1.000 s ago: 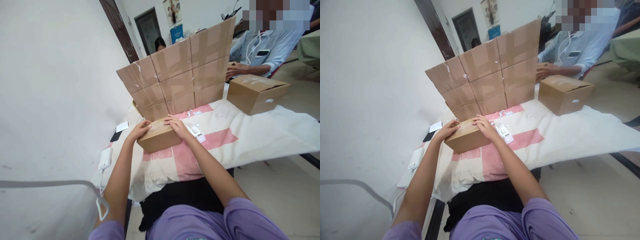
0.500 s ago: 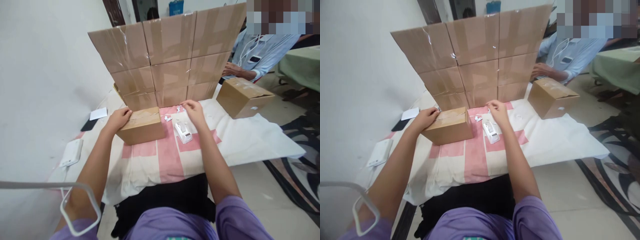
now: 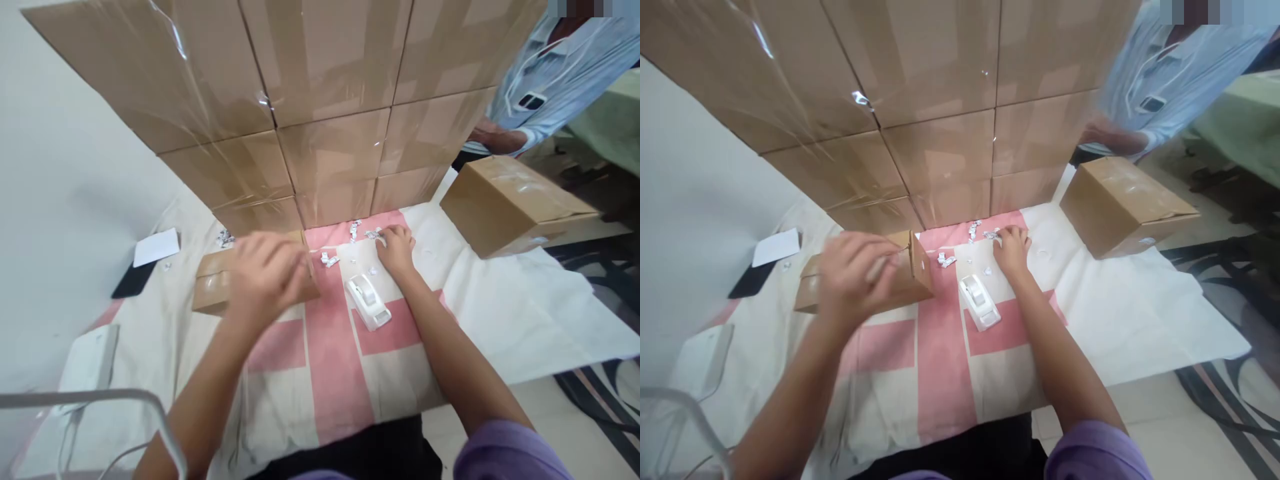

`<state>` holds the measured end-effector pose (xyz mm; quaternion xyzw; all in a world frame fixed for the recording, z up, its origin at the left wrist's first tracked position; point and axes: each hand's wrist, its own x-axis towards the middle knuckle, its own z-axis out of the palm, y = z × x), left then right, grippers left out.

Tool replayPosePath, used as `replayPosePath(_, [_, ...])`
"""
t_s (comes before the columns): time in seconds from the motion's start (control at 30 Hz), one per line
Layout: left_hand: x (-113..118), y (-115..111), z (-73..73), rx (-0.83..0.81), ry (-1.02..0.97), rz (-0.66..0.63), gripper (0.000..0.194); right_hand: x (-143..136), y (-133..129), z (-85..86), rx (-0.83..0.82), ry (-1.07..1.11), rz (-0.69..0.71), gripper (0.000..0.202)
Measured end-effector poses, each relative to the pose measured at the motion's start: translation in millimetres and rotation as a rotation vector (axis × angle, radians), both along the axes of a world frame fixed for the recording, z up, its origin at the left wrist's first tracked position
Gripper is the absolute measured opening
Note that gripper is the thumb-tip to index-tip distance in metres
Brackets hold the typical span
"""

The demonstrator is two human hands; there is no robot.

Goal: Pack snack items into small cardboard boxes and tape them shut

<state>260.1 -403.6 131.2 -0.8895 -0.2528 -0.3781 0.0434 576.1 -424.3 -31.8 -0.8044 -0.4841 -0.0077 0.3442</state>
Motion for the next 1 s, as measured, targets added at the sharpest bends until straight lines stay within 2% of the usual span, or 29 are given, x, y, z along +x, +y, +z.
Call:
replayPosePath(0.07, [48, -17, -9.3, -0.2, -0.161, -0.304, 0.011, 3, 0, 0.7, 0.029, 0.019, -0.017, 0.015])
replayPosePath(0.13, [97, -21, -27.5, -0.465, -0.294, -0.468, 0.013, 5, -2, 2.8, 0.058, 0.036, 0.0, 0.012])
replayPosePath(0.2, [138, -13, -51.6, -0.77, -0.405, -0.48, 0.017, 6, -5, 4.1, 0.071, 0.044, 0.037, 0.012])
replayPosePath(0.3, [174, 13, -90.0, -1.187, -0.718, -0.304, 0.019, 6, -7, 3.3, 0.074, 0.018, 0.073, 0.017])
replayPosePath(0.37, [179, 29, -112.2, -1.33, -0.839, -0.215, 0.023, 5, -8, 1.6, 0.07, -0.016, 0.077, 0.024])
replayPosePath(0.43, [176, 41, -128.9, -1.378, -0.855, -0.184, 0.026, 4, -7, 0.2, 0.054, -0.034, 0.065, 0.026])
replayPosePath(0.53, [168, 46, -141.3, -1.407, -0.807, -0.181, 0.026, 5, -6, 0.2, 0.034, -0.023, 0.041, 0.016])
replayPosePath(0.77, [167, 40, -136.8, -1.42, -0.68, -0.219, 0.021, 4, -6, 7.2, 0.022, 0.005, 0.046, 0.01])
replayPosePath(0.9, [163, 39, -137.9, -1.416, -0.604, -0.251, 0.019, 2, -6, 10.5, 0.033, 0.003, 0.12, 0.007])
replayPosePath(1.0, [161, 38, -139.0, -1.412, -0.578, -0.284, 0.018, 2, -6, 12.1, 0.065, 0.031, 0.15, 0.013])
